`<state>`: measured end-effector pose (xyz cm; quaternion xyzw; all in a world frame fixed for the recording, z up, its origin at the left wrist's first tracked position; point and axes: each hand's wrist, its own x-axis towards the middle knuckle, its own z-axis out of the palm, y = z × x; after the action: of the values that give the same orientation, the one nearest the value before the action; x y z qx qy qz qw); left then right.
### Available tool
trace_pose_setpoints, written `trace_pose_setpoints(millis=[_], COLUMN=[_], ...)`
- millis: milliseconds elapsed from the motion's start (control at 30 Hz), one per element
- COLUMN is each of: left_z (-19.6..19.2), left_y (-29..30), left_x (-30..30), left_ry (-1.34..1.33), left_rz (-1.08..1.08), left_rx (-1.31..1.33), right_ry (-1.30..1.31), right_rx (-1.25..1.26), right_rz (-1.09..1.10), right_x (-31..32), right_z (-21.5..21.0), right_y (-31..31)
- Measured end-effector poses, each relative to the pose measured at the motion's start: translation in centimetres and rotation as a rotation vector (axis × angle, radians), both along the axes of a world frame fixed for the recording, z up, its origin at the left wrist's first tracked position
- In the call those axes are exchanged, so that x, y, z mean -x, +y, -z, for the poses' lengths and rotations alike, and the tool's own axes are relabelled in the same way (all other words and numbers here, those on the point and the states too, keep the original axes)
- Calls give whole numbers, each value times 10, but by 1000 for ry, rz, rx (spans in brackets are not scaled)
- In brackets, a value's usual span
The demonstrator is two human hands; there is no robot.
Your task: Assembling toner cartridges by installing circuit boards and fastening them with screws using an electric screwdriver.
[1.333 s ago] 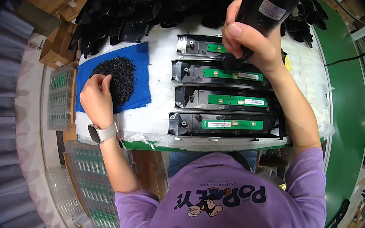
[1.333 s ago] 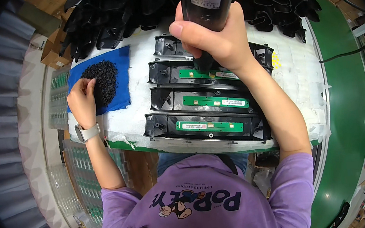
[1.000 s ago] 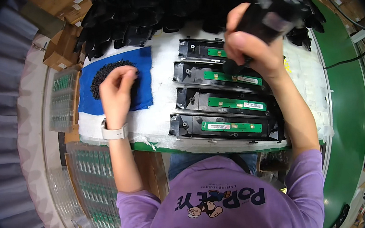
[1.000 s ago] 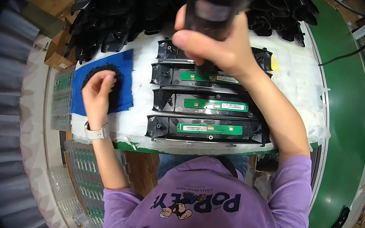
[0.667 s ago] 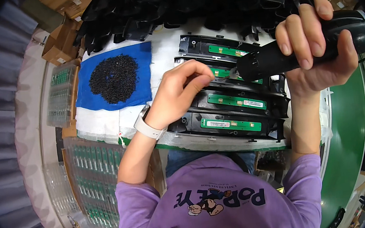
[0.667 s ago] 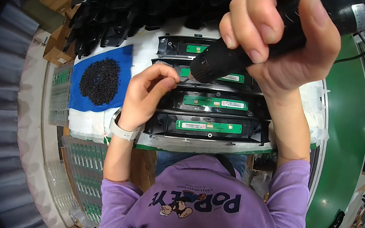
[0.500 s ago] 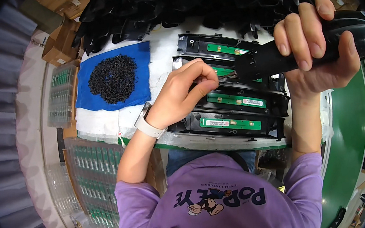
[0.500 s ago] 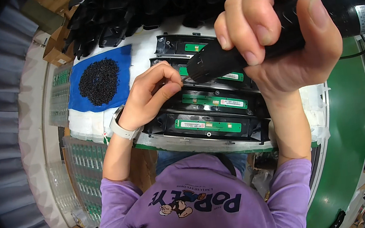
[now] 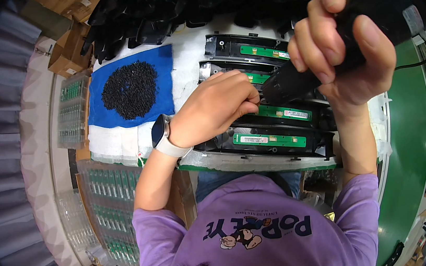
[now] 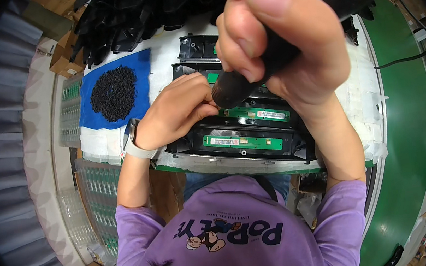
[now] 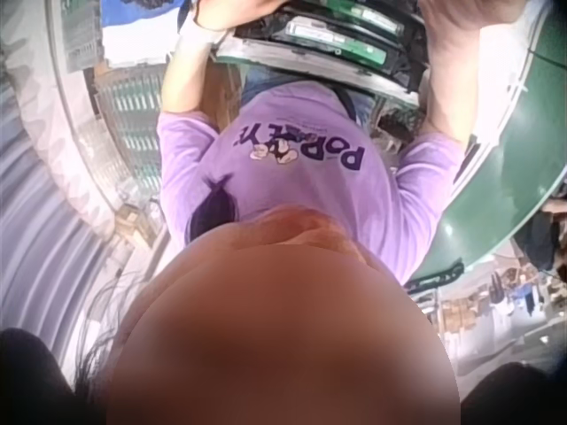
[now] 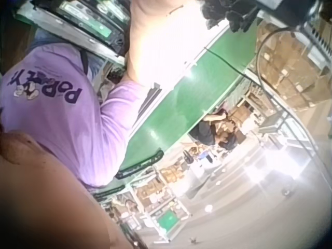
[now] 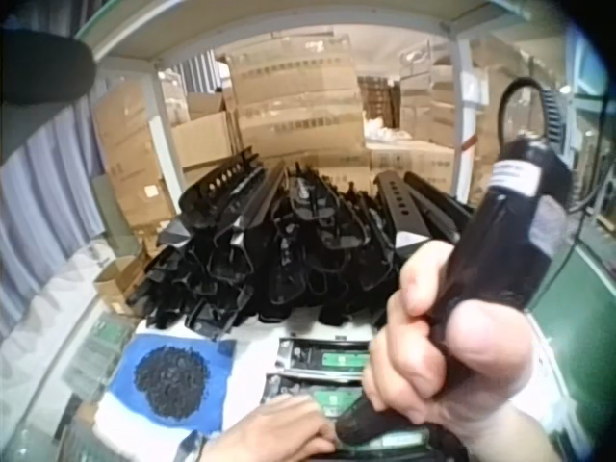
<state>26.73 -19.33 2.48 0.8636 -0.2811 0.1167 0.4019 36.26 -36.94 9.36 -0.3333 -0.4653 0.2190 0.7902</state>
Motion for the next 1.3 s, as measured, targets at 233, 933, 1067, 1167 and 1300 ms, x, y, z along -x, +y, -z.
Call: trace_pose_setpoints(millis=[233, 933, 1067, 1167, 1300], left_z=[6, 32, 33, 33, 37], left_y=[2, 34, 35, 35, 40], left_x=[3, 10, 10, 9, 9], left_ry=[-50, 313, 402, 464, 493], left_rz=[-1, -369, -359, -337, -309], left_rx=[-130, 732, 841, 972, 1092], right_ry=[265, -60, -188, -236, -238], right_rx=[143, 231, 330, 358, 342], right_rz=[329, 401, 434, 366, 355], right_x=[14, -6, -5, -4, -4], right_z=[2, 29, 28, 28, 31], right_y=[19, 65, 69, 70, 72])
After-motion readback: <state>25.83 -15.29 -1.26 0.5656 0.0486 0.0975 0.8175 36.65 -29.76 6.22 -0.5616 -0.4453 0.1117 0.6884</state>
